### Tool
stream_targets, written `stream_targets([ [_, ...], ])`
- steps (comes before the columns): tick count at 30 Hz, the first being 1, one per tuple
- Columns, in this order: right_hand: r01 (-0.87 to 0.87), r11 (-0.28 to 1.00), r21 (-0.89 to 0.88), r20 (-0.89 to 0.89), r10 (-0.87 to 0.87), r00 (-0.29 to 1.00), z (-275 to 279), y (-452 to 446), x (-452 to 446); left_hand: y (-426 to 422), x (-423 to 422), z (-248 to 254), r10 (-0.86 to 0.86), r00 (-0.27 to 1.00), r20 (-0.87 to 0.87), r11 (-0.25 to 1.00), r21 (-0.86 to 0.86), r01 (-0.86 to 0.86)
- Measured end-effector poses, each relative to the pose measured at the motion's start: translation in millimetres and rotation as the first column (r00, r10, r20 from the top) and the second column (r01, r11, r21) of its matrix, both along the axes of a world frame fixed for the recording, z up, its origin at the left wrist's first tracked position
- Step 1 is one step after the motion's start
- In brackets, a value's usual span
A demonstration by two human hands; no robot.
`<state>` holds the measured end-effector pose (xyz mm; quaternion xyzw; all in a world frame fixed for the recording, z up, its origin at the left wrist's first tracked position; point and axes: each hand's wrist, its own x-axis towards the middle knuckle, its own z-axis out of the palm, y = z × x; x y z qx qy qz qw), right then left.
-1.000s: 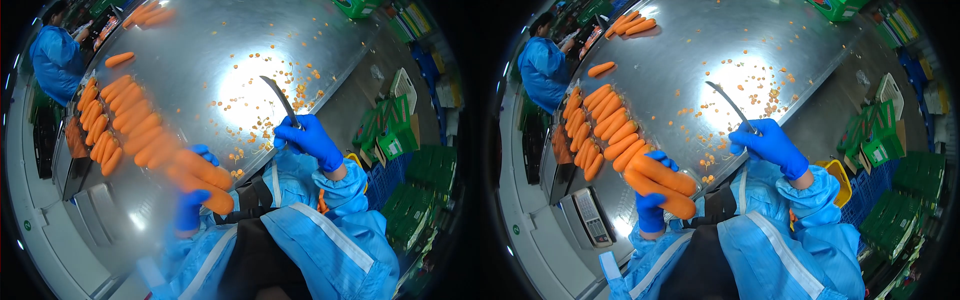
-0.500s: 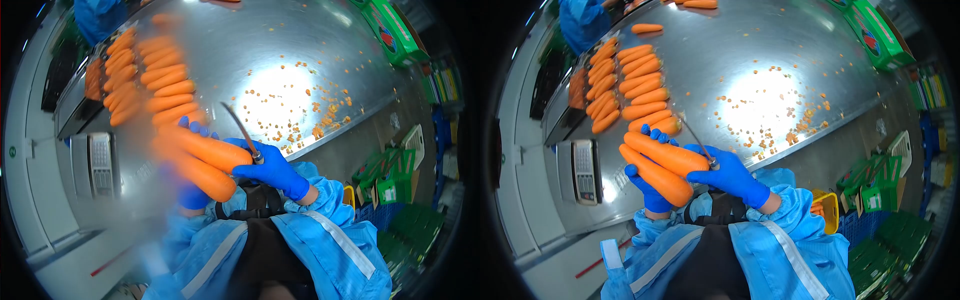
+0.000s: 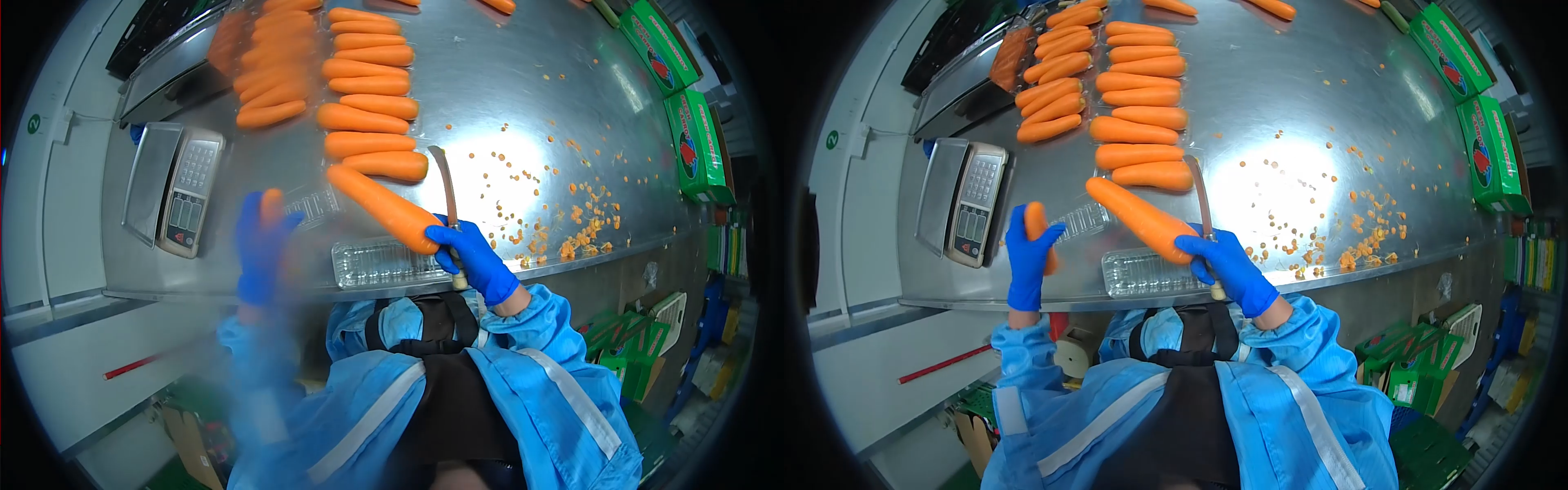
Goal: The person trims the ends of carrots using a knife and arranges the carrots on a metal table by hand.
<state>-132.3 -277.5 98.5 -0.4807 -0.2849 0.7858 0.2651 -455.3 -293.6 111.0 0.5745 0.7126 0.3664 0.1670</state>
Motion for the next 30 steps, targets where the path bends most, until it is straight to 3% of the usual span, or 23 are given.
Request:
stream_targets([
  [2, -0.022, 1.000, -0.016, -0.006, 0.022, 1.000, -6.1, 7.8, -12.7, 7.8, -24.0, -29.4, -0.120, 0.993, 0.015, 0.992, -0.044, 0.121],
  [4, -0.067, 0.998, 0.010, -0.002, 0.067, 0.998, -12.2, 17.6, -27.4, 14.5, -54.8, -61.3, -0.279, 0.947, -0.159, 0.955, -0.145, 0.257],
  [6, -0.101, 0.993, 0.068, 0.065, 0.096, 0.993, -14.9, 27.3, -46.6, 14.6, -76.0, -92.8, -0.369, 0.928, -0.055, 0.915, -0.200, 0.351],
  [8, -0.241, 0.962, 0.132, 0.146, 0.221, 0.964, -12.6, 41.3, -61.0, 11.5, -78.6, -97.1, -0.465, 0.854, -0.234, 0.874, -0.277, 0.400],
  [11, -0.385, 0.878, 0.285, 0.270, 0.312, 0.911, -16.8, 58.3, -99.1, 4.8, -75.6, -89.7, -0.512, 0.786, -0.347, 0.854, -0.304, 0.422],
  [12, -0.402, 0.777, 0.485, 0.341, 0.256, 0.905, -33.0, 63.6, -111.9, -0.8, -77.0, -100.8, -0.457, 0.814, -0.359, 0.888, -0.238, 0.394],
  [14, -0.428, 0.445, 0.787, 0.427, 0.108, 0.898, -58.3, 73.5, -141.6, -13.4, -80.9, -125.9, -0.336, 0.864, -0.375, 0.941, -0.100, 0.322],
  [17, -0.512, 0.472, 0.717, 0.429, 0.281, 0.859, -50.3, 82.4, -172.8, -34.1, -75.1, -129.5, -0.273, 0.897, -0.348, 0.961, -0.056, 0.271],
  [20, -0.696, 0.306, 0.650, 0.644, 0.264, 0.718, -58.5, 84.0, -196.3, -49.5, -70.2, -125.3, -0.237, 0.899, -0.367, 0.969, -0.021, 0.247],
  [23, -0.700, 0.208, 0.683, 0.689, 0.133, 0.712, -94.3, 81.0, -197.8, -59.6, -72.7, -128.3, -0.220, 0.930, -0.293, 0.975, -0.029, 0.222],
  [26, -0.499, 0.356, 0.790, 0.497, 0.104, 0.861, -92.2, 78.5, -187.6, -53.4, -72.1, -104.5, -0.216, 0.913, -0.345, 0.976, -0.054, 0.210],
  [29, -0.383, 0.732, 0.564, 0.362, 0.198, 0.911, -68.1, 72.6, -170.1, -37.3, -66.2, -101.6, -0.316, 0.899, -0.302, 0.946, -0.176, 0.273],
  [30, -0.354, 0.783, 0.512, 0.339, 0.194, 0.921, -62.3, 66.4, -161.3, -33.4, -67.3, -105.4, -0.325, 0.859, -0.396, 0.944, -0.196, 0.267],
])
